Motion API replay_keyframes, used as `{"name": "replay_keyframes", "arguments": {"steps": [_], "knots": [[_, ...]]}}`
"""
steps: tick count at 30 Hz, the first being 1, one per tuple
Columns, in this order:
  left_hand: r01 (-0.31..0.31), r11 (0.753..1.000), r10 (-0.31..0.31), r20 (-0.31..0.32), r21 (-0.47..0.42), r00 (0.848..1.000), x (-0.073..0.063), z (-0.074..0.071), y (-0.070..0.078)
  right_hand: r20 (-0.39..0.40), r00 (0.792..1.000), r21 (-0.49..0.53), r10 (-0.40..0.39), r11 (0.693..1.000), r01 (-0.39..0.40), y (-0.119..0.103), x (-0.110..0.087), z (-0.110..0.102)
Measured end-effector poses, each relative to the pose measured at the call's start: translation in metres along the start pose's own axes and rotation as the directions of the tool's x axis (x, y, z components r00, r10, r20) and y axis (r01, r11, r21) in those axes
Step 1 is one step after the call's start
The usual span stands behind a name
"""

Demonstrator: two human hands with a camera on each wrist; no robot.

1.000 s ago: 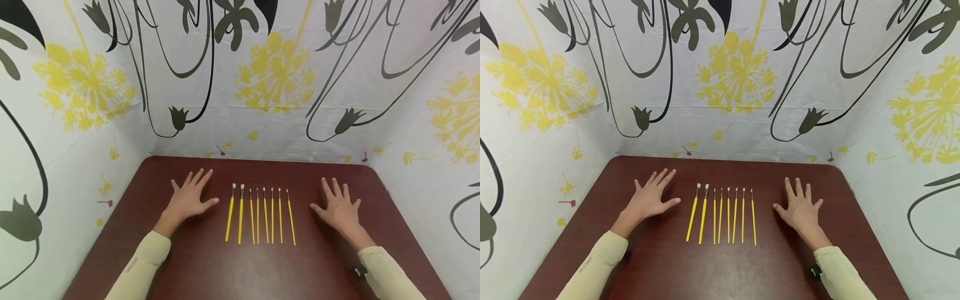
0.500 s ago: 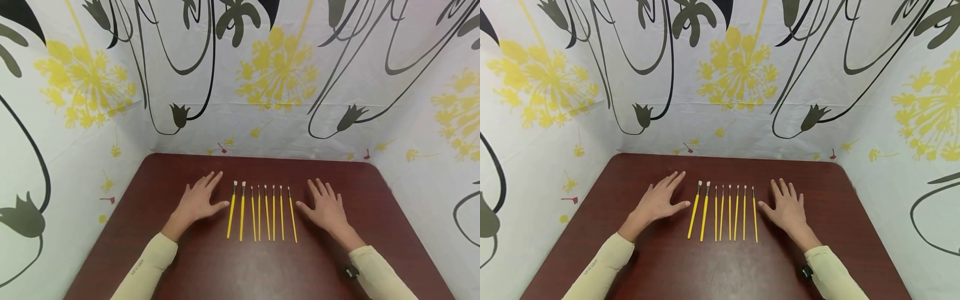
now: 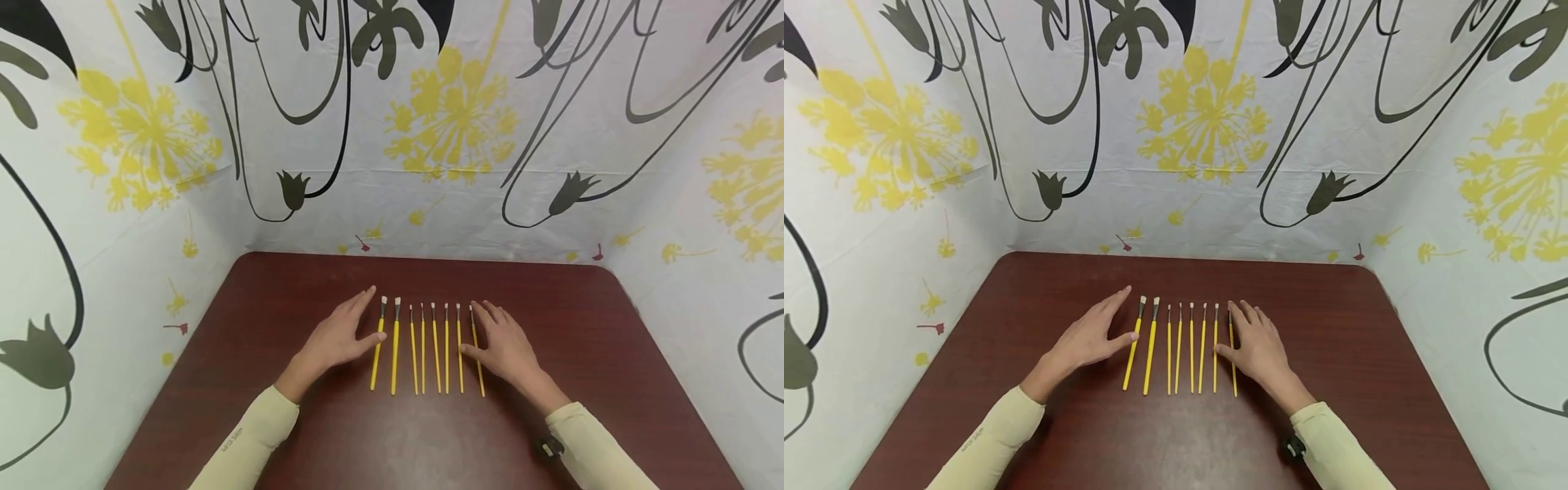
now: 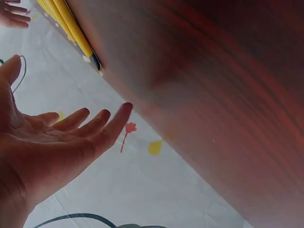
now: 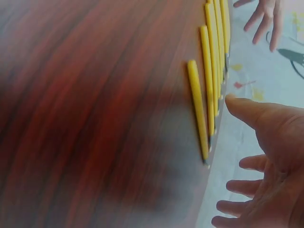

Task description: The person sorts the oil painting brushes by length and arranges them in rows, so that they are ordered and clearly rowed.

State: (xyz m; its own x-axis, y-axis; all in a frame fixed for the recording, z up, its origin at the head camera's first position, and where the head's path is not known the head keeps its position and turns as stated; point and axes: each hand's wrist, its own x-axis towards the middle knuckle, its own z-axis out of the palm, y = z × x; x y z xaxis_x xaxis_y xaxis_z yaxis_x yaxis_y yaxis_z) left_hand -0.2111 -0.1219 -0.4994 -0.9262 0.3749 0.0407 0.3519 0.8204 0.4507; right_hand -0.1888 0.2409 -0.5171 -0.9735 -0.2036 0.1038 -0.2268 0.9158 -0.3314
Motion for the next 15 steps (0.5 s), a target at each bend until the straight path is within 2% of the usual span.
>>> {"name": "replay_keyframes", "arguments": {"steps": [4, 7, 12, 15], "knots": [[0.011, 0.995, -0.011, 0.003, -0.098, 1.0, 0.0, 0.001, 0.003, 0.001, 1.0, 0.068, 0.028, 0.997, -0.028, -0.011, 0.002, 0.003], [0.034, 0.978, -0.029, 0.029, -0.205, 0.999, -0.001, 0.0, 0.004, 0.001, 0.998, 0.131, 0.058, 0.99, -0.058, -0.017, 0.006, 0.005], [0.066, 0.929, -0.049, 0.055, -0.365, 0.997, 0.0, 0.002, 0.005, -0.043, 0.996, 0.267, 0.079, 0.961, -0.065, -0.031, 0.013, 0.005], [0.104, 0.882, -0.08, 0.071, -0.46, 0.994, 0.002, 0.003, 0.006, -0.048, 0.995, 0.383, 0.087, 0.922, -0.063, -0.04, 0.017, 0.007]]}}
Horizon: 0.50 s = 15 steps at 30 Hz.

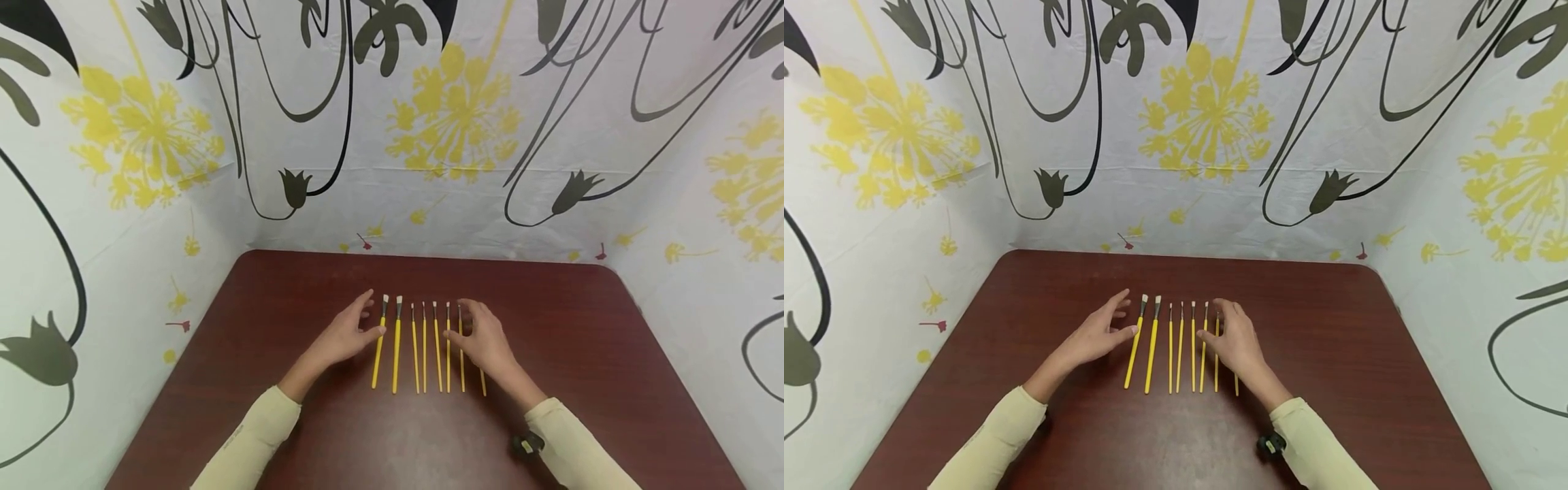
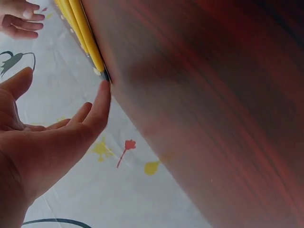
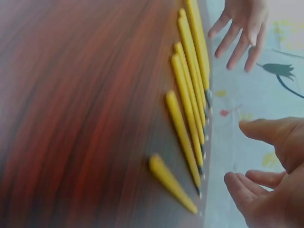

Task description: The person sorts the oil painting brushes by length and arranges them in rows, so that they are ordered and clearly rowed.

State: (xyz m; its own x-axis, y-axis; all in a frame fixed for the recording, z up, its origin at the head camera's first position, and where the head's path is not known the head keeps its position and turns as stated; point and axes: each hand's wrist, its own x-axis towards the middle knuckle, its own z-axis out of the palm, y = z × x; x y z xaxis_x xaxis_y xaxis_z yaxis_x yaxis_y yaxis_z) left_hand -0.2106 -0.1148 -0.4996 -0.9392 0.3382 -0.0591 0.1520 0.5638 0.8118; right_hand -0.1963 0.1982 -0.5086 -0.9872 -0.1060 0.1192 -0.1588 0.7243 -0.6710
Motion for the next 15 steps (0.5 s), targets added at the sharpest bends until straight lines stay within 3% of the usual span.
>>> {"name": "replay_keyframes", "arguments": {"steps": [3, 6, 12, 15], "knots": [[0.053, 0.995, -0.053, 0.002, -0.085, 0.999, 0.002, 0.002, 0.0, 0.02, 0.999, 0.148, 0.033, 0.988, -0.035, -0.008, 0.002, 0.007], [0.097, 0.982, -0.099, -0.006, -0.161, 0.995, 0.003, 0.003, -0.001, 0.056, 0.994, 0.283, 0.095, 0.953, -0.107, -0.016, 0.005, 0.014], [0.166, 0.933, -0.182, -0.022, -0.318, 0.983, 0.007, 0.007, -0.006, 0.131, 0.969, 0.452, 0.209, 0.858, -0.246, -0.023, 0.009, 0.028], [0.187, 0.905, -0.211, -0.022, -0.383, 0.977, 0.007, 0.008, -0.01, 0.181, 0.954, 0.552, 0.238, 0.778, -0.299, -0.025, 0.009, 0.032]]}}
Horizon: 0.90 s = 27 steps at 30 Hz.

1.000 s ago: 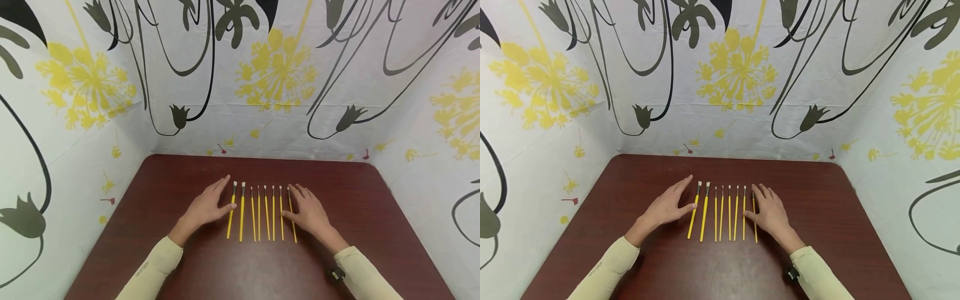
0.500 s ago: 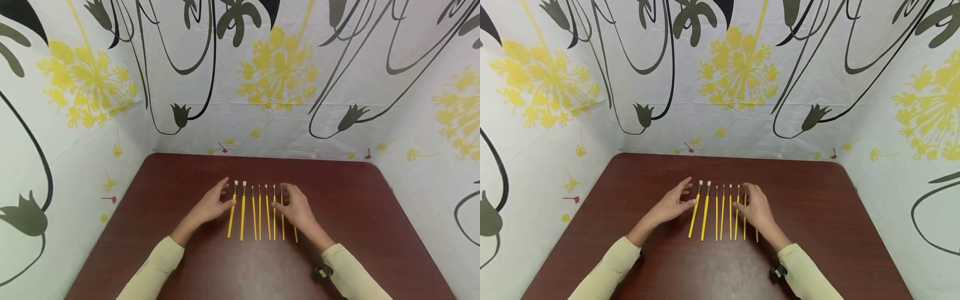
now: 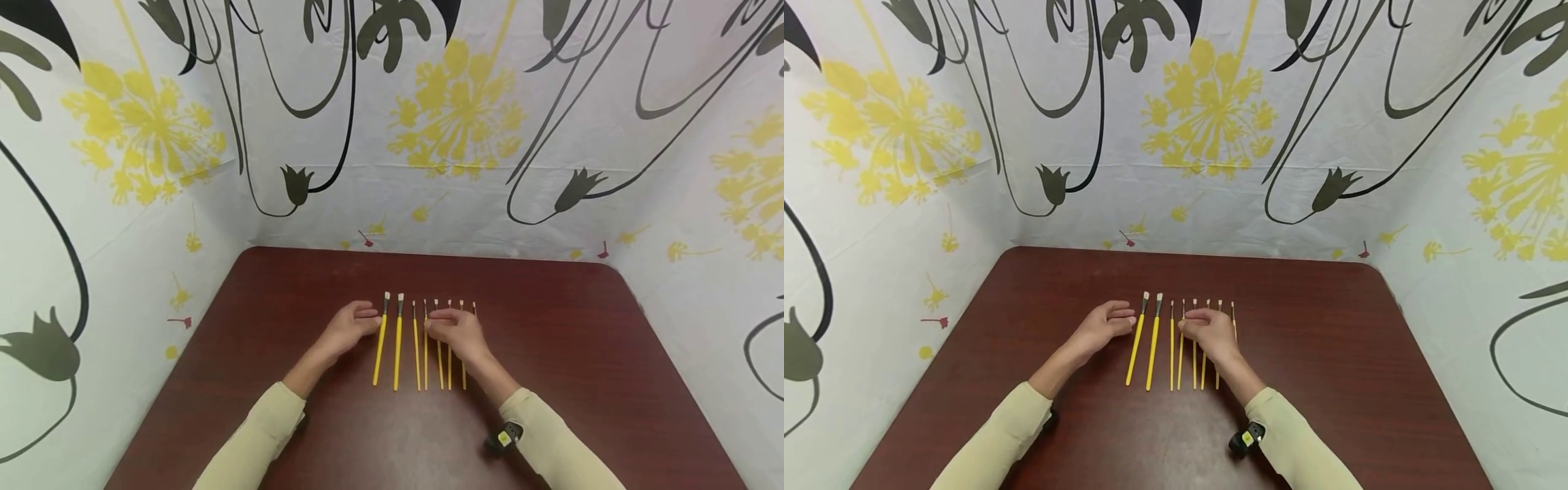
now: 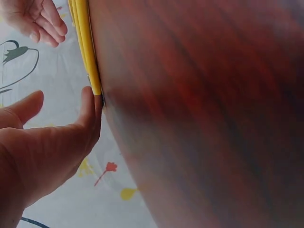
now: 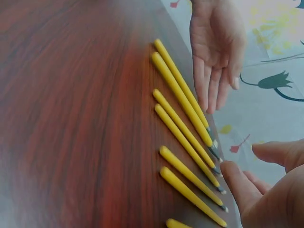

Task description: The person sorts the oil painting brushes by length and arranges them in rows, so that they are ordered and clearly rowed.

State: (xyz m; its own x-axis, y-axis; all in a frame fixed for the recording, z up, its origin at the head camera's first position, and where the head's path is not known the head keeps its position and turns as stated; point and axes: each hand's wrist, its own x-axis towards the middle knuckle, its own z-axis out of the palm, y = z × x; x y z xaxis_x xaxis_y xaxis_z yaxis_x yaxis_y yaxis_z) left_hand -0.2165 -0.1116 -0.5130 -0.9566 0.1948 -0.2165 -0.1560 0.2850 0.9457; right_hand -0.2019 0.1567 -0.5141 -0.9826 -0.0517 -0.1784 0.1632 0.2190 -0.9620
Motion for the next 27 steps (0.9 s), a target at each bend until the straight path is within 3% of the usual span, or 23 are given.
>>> {"name": "replay_keyframes", "arguments": {"steps": [5, 14, 20, 27], "knots": [[0.044, 0.988, -0.047, -0.018, -0.151, 0.999, 0.0, -0.002, -0.002, 0.038, 0.996, 0.164, 0.079, 0.983, -0.084, 0.0, 0.0, 0.006], [0.158, 0.935, -0.157, 0.028, -0.319, 0.987, 0.004, -0.009, -0.003, 0.054, 0.986, 0.233, 0.157, 0.958, -0.165, -0.002, 0.003, 0.017], [0.187, 0.917, -0.193, 0.018, -0.352, 0.981, 0.009, -0.009, -0.007, 0.025, 0.983, 0.222, 0.181, 0.958, -0.182, -0.004, 0.003, 0.03], [0.187, 0.931, -0.195, 0.007, -0.315, 0.981, 0.013, -0.007, -0.009, 0.008, 0.989, 0.169, 0.15, 0.974, -0.149, -0.006, 0.002, 0.044]]}}
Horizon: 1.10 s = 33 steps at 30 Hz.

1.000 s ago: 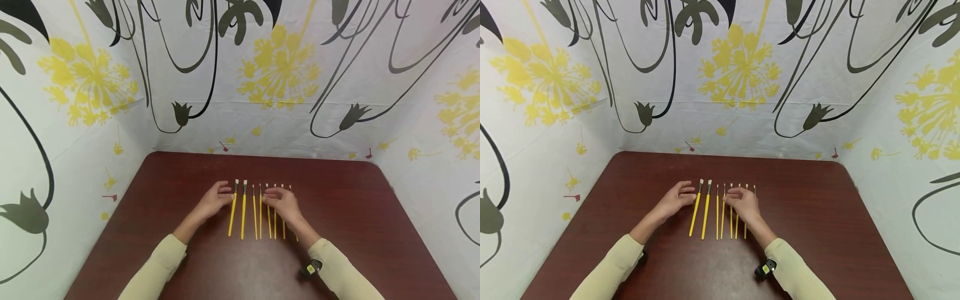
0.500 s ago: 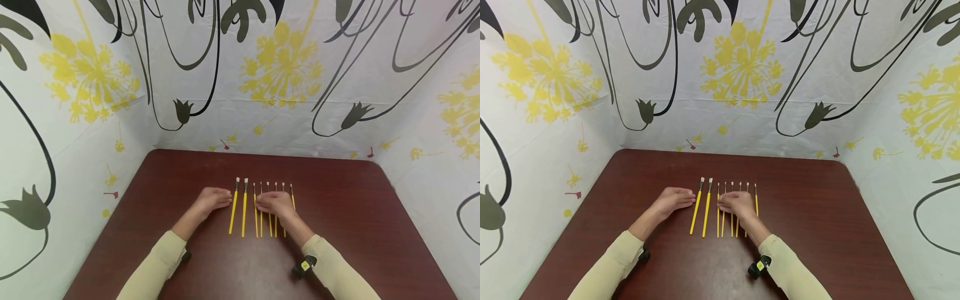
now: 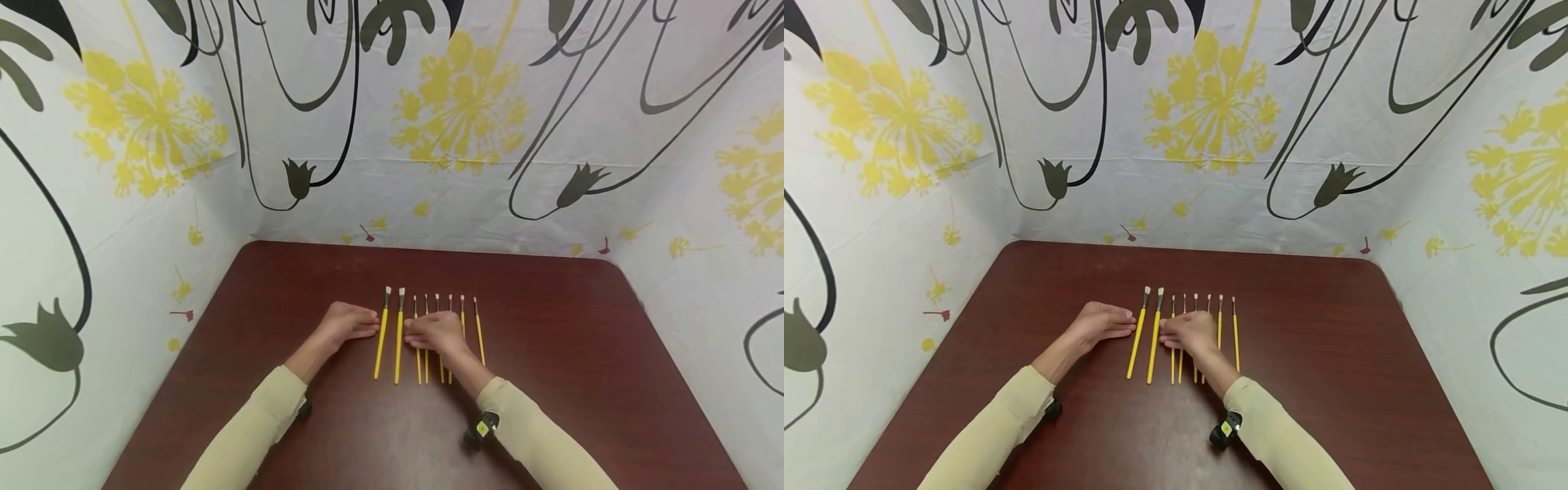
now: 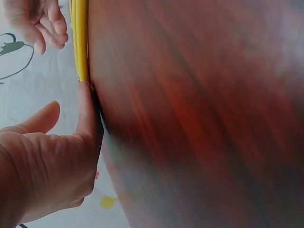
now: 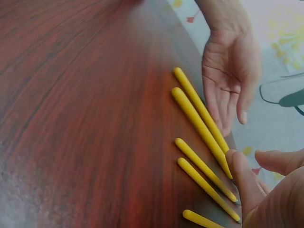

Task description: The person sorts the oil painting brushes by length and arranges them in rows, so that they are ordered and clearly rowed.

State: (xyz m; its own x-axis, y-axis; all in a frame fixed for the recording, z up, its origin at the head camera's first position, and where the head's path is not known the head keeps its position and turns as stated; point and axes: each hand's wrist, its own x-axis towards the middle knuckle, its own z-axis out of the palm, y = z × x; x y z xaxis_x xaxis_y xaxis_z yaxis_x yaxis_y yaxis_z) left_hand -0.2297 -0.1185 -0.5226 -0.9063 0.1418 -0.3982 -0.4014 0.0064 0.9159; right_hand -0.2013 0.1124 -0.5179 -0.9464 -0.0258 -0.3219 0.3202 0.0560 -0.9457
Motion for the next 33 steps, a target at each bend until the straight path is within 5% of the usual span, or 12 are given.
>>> {"name": "replay_keyframes", "arguments": {"steps": [16, 25, 33], "knots": [[0.037, 0.988, -0.039, 0.012, 0.149, 0.999, 0.008, 0.004, 0.006, -0.016, 0.998, -0.252, -0.064, 0.966, 0.058, 0.003, 0.003, 0.016], [0.057, 0.974, -0.058, 0.0, 0.219, 0.998, 0.012, 0.005, 0.01, -0.035, 0.996, -0.414, -0.086, 0.908, 0.064, -0.002, 0.006, 0.018], [0.038, 0.969, -0.037, -0.009, 0.243, 0.999, 0.015, 0.006, 0.01, -0.008, 0.993, -0.571, -0.116, 0.816, 0.09, -0.006, 0.013, 0.023]]}}
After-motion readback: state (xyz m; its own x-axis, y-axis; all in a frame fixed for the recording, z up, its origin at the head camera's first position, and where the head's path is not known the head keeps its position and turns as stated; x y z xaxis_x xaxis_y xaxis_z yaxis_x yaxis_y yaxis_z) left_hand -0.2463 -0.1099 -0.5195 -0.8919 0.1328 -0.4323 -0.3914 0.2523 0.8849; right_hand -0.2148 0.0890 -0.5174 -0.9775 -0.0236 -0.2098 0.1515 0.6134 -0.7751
